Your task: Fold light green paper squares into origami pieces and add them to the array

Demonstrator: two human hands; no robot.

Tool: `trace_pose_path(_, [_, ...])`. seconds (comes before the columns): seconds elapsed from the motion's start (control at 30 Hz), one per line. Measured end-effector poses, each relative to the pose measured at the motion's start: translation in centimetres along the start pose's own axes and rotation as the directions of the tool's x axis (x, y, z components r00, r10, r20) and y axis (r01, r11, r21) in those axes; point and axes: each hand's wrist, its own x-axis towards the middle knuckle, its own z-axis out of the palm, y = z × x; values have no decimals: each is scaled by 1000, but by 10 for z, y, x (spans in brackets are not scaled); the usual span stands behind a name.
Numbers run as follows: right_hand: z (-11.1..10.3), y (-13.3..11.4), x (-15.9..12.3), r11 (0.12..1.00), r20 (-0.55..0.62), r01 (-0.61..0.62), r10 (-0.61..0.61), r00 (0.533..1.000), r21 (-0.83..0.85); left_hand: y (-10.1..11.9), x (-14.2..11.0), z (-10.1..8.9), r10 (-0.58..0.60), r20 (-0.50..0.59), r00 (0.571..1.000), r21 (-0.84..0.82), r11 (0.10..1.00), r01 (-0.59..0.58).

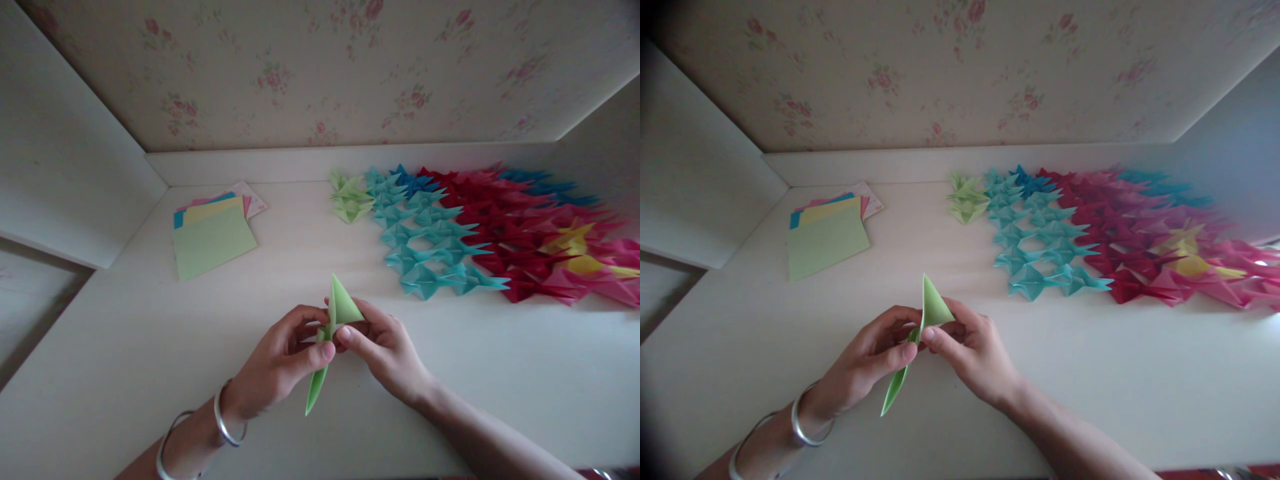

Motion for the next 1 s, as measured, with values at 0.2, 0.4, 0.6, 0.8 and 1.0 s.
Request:
trace_pose_path(0.2, [0,0,-1,1000,39,-17,17,999,3,-4,2,-1,13,24,1000,24,1000,-13])
trace_pose_path(0.4, [-1,-3,-3,1000,60,16,-16,998,-12,0,2,-3,56,-38,998,132,990,-50])
trace_pose_path(0.6, [0,2,-3,983,-61,94,-105,993,-157,-2,0,-1,146,-95,985,387,917,-99])
trace_pose_path(0.8, [2,6,0,951,-187,27,-88,978,-307,-12,3,-5,256,-87,963,527,832,-174])
trace_pose_path(1.0, [-1,10,-1,964,-180,48,-98,979,-263,-10,6,-7,232,-184,955,413,900,-139])
